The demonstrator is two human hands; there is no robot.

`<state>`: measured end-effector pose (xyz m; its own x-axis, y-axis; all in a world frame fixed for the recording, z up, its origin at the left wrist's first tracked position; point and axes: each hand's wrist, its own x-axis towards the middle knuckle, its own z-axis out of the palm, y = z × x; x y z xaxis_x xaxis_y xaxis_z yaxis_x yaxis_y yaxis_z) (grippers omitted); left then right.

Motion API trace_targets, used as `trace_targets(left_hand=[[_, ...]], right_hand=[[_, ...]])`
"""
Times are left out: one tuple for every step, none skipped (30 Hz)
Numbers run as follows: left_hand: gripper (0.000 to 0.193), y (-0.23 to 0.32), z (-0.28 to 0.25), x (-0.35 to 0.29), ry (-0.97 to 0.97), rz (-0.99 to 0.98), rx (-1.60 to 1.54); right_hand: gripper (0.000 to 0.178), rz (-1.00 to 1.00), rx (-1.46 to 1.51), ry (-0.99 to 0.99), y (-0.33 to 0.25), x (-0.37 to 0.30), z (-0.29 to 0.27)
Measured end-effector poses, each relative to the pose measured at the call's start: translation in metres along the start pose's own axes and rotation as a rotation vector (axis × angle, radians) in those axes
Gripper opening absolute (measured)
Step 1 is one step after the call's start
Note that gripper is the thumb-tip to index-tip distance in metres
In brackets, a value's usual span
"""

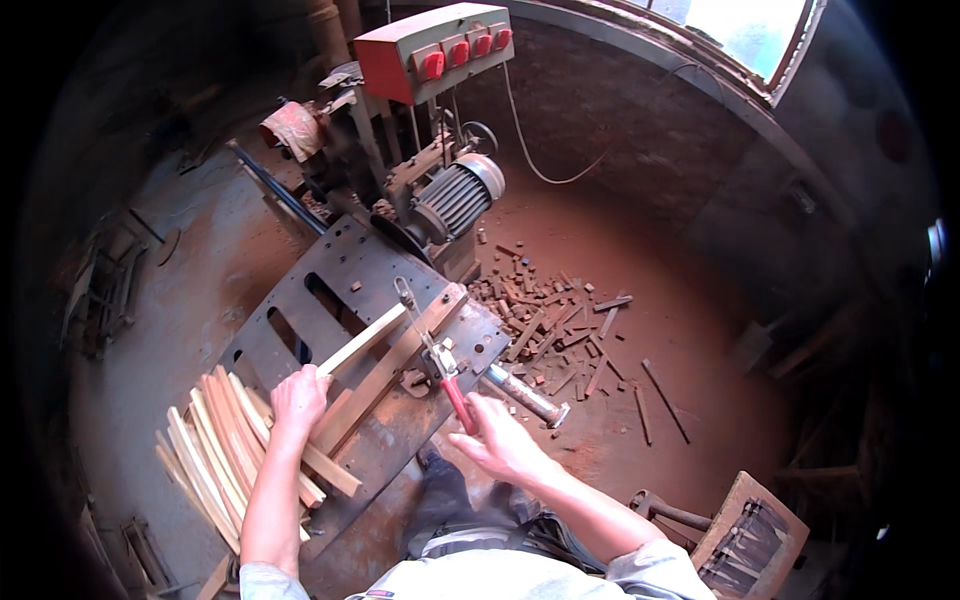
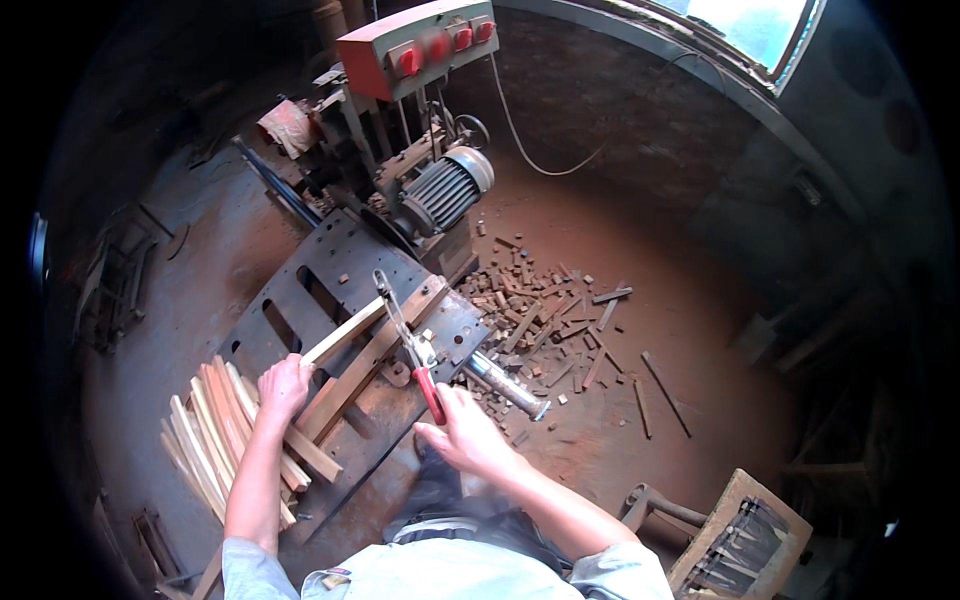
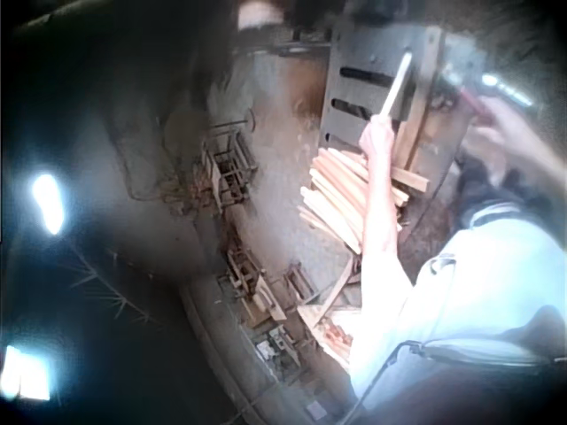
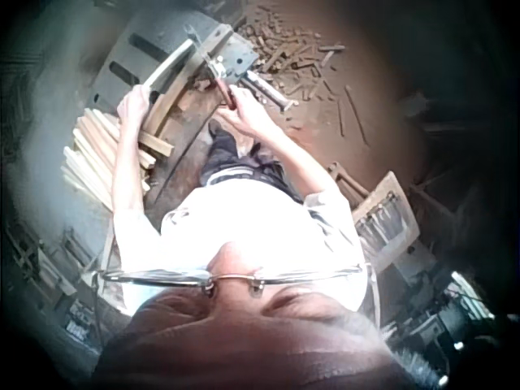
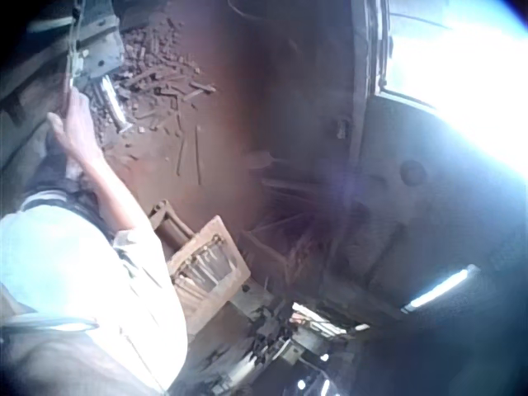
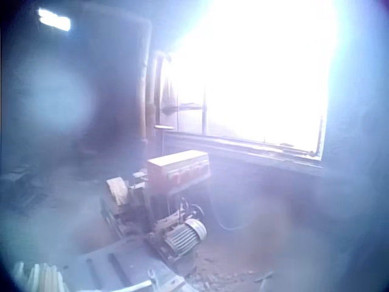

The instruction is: The person picks up thin wooden strips from a pile and feeds them through a stationary spindle sander using a push block. After sanding, the person places the finished strips onto a separate workbench. The process is repeated for multiple pieces of wood.

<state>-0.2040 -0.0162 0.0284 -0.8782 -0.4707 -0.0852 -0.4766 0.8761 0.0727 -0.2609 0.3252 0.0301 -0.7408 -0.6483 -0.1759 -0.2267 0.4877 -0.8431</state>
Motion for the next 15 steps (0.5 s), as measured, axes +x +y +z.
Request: trace_targets(left_hand=[[0.032, 0.002, 0.011, 0.008, -0.017, 0.010, -0.031], [0.032, 0.004, 0.022, 0.017, -0.033, 0.024, -0.063], [0.031, 0.008, 0.032, 0.027, -0.036, 0.055, -0.121], [0.031, 0.012, 0.041, 0.035, -0.045, 0.081, -0.172], [0.031, 0.013, 0.048, 0.040, -0.049, 0.095, -0.216], [0.029, 0.015, 0.055, 0.045, -0.074, 0.098, -0.295], [0.030, 0.027, 0.052, 0.053, -0.133, 0.102, -0.308], [0.029, 0.034, 0.052, 0.057, -0.155, 0.095, -0.352], [0.029, 0.040, 0.053, 0.063, -0.177, 0.087, -0.398], [0.031, 0.044, 0.059, 0.072, -0.233, 0.127, -0.447], [0.034, 0.044, 0.068, 0.082, -0.285, 0.157, -0.496], [0.035, 0.040, 0.091, 0.096, -0.343, 0.167, -0.563], [0.037, 0.036, 0.107, 0.107, -0.403, 0.178, -0.630], [0.037, 0.046, 0.097, 0.115, -0.522, 0.181, -0.638], [0.036, 0.053, 0.083, 0.122, -0.630, 0.173, -0.650]], right_hand=[[0.074, 0.106, 0.050, -0.111, -0.007, 0.008, 0.002], [0.068, 0.051, 0.105, -0.023, -0.004, 0.014, 0.013], [0.064, 0.090, 0.108, -0.003, -0.007, 0.019, 0.012], [0.061, 0.131, 0.120, 0.011, -0.010, 0.026, 0.012], [0.057, 0.163, 0.136, 0.016, -0.014, 0.034, 0.014], [0.047, 0.293, 0.167, -0.021, -0.023, 0.042, 0.010], [0.043, 0.246, 0.254, 0.060, -0.005, 0.045, 0.020], [0.043, 0.273, 0.228, -0.019, -0.009, 0.050, 0.014], [0.044, 0.299, 0.200, -0.099, -0.014, 0.052, 0.004], [0.046, 0.291, 0.190, -0.088, -0.015, 0.050, 0.005], [0.046, 0.285, 0.192, -0.073, -0.019, 0.051, 0.005], [0.041, 0.334, 0.170, -0.101, -0.032, 0.054, 0.001], [0.037, 0.386, 0.148, -0.127, -0.043, 0.055, -0.002], [0.028, 0.350, 0.201, -0.062, -0.038, 0.053, 0.003], [0.025, 0.325, 0.183, -0.043, -0.033, 0.053, 0.007]])
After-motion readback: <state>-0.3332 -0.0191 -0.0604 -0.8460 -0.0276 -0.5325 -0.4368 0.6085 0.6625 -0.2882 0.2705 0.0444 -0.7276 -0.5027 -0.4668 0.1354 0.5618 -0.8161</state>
